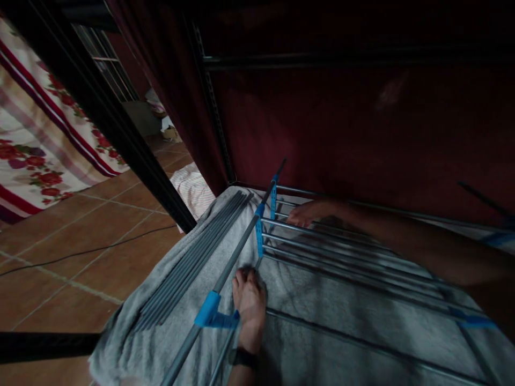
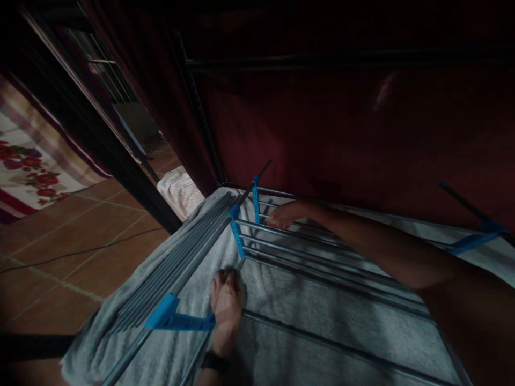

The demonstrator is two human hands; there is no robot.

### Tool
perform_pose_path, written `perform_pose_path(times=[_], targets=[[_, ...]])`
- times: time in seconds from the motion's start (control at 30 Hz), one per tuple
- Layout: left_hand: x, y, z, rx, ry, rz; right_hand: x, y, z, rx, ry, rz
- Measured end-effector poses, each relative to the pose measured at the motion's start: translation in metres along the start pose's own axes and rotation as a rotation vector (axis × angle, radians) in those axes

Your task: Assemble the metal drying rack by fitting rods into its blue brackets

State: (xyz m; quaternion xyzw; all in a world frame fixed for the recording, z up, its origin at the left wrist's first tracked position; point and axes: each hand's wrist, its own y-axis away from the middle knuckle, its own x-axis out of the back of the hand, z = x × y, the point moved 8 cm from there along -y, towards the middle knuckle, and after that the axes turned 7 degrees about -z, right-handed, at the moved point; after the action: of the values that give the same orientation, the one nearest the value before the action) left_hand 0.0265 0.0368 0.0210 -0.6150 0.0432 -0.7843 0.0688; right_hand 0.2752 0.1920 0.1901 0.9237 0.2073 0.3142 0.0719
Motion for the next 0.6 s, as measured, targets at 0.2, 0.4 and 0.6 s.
perform_pose_path(times=[0.2, 0.4, 0.6], targets=[[0.006, -0.001, 0.006, 0.003, -0.019, -0.021, 0.04, 0.099, -0.053, 0.199, 0.063, 0.107], [0.018, 0.014, 0.015, -0.174, 0.063, 0.141, -0.07, 0.223, 0.006, 0.245, -0.252, 0.331], [0.002, 0.068, 0.054, -0.75, 0.351, 0.106, -0.205, 0.288, 0.13, -0.099, 0.223, 0.553]])
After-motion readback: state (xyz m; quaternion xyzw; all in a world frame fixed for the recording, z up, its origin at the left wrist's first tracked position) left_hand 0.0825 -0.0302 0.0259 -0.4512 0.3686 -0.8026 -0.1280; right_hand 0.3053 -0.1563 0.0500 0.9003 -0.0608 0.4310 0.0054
